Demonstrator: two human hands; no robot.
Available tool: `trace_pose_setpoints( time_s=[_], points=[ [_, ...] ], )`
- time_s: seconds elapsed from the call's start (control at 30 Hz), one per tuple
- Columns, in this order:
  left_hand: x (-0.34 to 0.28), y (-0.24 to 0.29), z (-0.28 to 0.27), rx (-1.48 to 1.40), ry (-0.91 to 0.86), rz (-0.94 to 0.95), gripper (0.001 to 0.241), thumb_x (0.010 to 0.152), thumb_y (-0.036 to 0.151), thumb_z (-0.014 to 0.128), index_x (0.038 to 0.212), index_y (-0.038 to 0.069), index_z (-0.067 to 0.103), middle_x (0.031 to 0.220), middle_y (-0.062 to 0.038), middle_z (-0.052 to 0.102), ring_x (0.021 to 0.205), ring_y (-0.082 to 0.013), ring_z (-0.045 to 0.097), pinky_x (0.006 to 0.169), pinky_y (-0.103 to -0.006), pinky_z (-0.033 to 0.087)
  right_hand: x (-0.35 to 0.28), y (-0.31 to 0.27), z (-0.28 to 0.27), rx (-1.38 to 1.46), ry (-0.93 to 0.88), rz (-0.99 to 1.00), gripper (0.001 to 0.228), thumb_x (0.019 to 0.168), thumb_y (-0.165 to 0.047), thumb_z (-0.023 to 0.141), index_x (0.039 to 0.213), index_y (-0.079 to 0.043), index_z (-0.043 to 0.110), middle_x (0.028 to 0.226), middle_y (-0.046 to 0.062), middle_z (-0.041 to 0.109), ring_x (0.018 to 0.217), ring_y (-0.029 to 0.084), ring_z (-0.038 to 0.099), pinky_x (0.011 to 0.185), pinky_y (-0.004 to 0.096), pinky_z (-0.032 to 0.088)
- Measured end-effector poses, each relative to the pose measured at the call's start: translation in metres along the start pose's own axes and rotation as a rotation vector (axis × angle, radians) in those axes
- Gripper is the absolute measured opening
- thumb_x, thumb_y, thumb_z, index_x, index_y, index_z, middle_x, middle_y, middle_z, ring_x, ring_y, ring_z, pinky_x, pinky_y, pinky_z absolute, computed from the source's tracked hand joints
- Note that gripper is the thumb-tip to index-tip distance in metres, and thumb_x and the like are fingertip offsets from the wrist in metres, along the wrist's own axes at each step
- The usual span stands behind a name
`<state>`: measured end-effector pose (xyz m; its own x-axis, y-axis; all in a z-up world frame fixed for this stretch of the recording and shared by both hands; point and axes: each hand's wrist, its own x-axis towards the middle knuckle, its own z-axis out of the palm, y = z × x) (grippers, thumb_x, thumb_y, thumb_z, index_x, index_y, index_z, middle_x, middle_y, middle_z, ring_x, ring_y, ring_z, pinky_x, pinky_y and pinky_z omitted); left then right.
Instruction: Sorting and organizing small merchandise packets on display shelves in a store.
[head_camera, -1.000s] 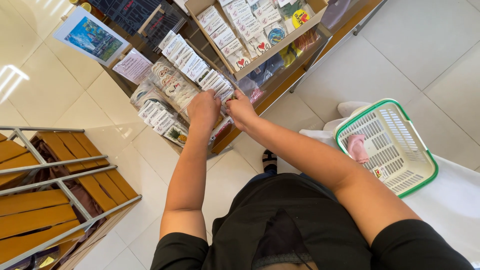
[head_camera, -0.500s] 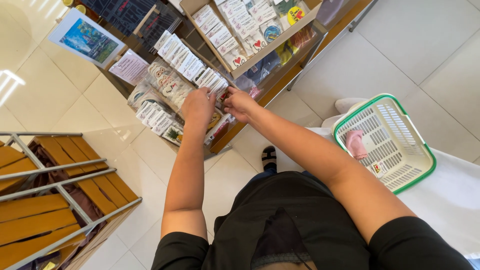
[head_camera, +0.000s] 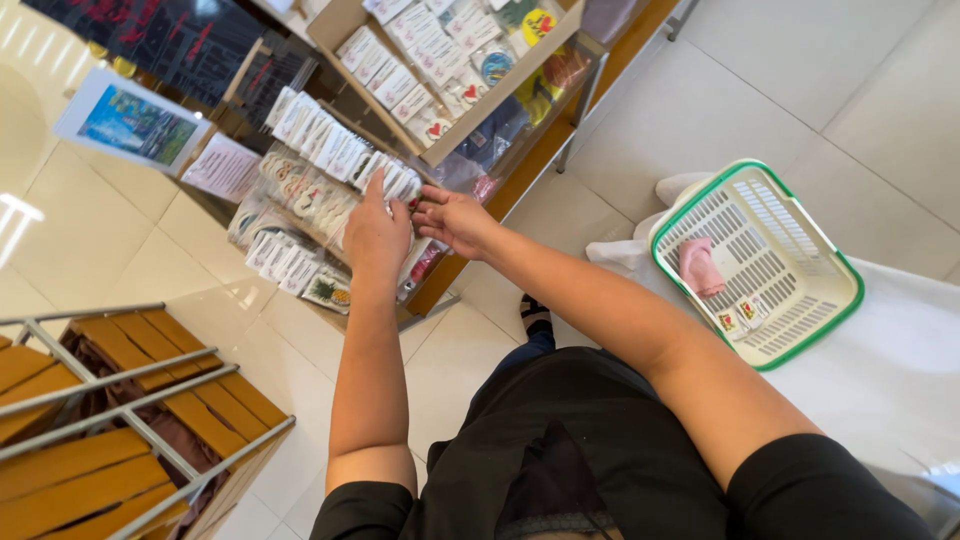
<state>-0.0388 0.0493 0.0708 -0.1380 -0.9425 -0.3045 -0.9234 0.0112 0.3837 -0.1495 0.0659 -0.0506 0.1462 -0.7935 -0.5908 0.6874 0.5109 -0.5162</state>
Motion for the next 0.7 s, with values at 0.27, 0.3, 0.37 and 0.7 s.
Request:
trace_pose_setpoints(
  time_s=[0.27,0.3,0.37,0.7],
  points=[
    [0.008,0.046,0.154,-0.466,-0.127,0.434,0.032,0.096,0.034,0.066,0.124,0.020,0.072,0.119,-0.012,0.074,0.115,-0.0373,0.066,0.102,-0.0479,0.051,-0.031,0.000,-0.176,0.151,0.116,-0.146,0.044,0.101,-0.007,0.061,0.144,-0.013,0.058,0.124,0.008,0.071,0.105,0.019,0.073,0.091,0.036,0.063],
    [0.007,0.057,0.178,-0.571,-0.226,0.457,0.030,0.096,0.034,0.069,0.121,0.018,0.074,0.116,-0.013,0.074,0.116,-0.0350,0.067,0.102,-0.0444,0.051,-0.041,0.004,-0.204,0.183,0.174,-0.156,0.042,0.103,-0.009,0.057,0.145,-0.012,0.057,0.124,0.008,0.070,0.111,0.022,0.071,0.095,0.039,0.062],
    [-0.015,0.091,0.215,-0.762,-0.358,0.403,0.031,0.098,0.036,0.069,0.120,0.014,0.074,0.111,-0.013,0.076,0.108,-0.0282,0.069,0.100,-0.0402,0.052,-0.055,0.026,-0.274,0.218,0.246,-0.147,0.043,0.104,-0.011,0.057,0.147,-0.014,0.055,0.128,0.010,0.069,0.117,0.026,0.068,0.098,0.042,0.059],
    [-0.083,0.230,0.354,-1.480,-1.309,-0.345,0.037,0.097,0.031,0.074,0.128,0.012,0.067,0.083,-0.003,0.070,0.071,-0.0138,0.071,0.054,-0.0226,0.058,-0.197,0.123,-0.569,0.237,0.733,-0.051,0.050,0.103,-0.019,0.060,0.150,-0.014,0.045,0.125,0.011,0.067,0.107,0.031,0.071,0.095,0.051,0.060]
  ],
)
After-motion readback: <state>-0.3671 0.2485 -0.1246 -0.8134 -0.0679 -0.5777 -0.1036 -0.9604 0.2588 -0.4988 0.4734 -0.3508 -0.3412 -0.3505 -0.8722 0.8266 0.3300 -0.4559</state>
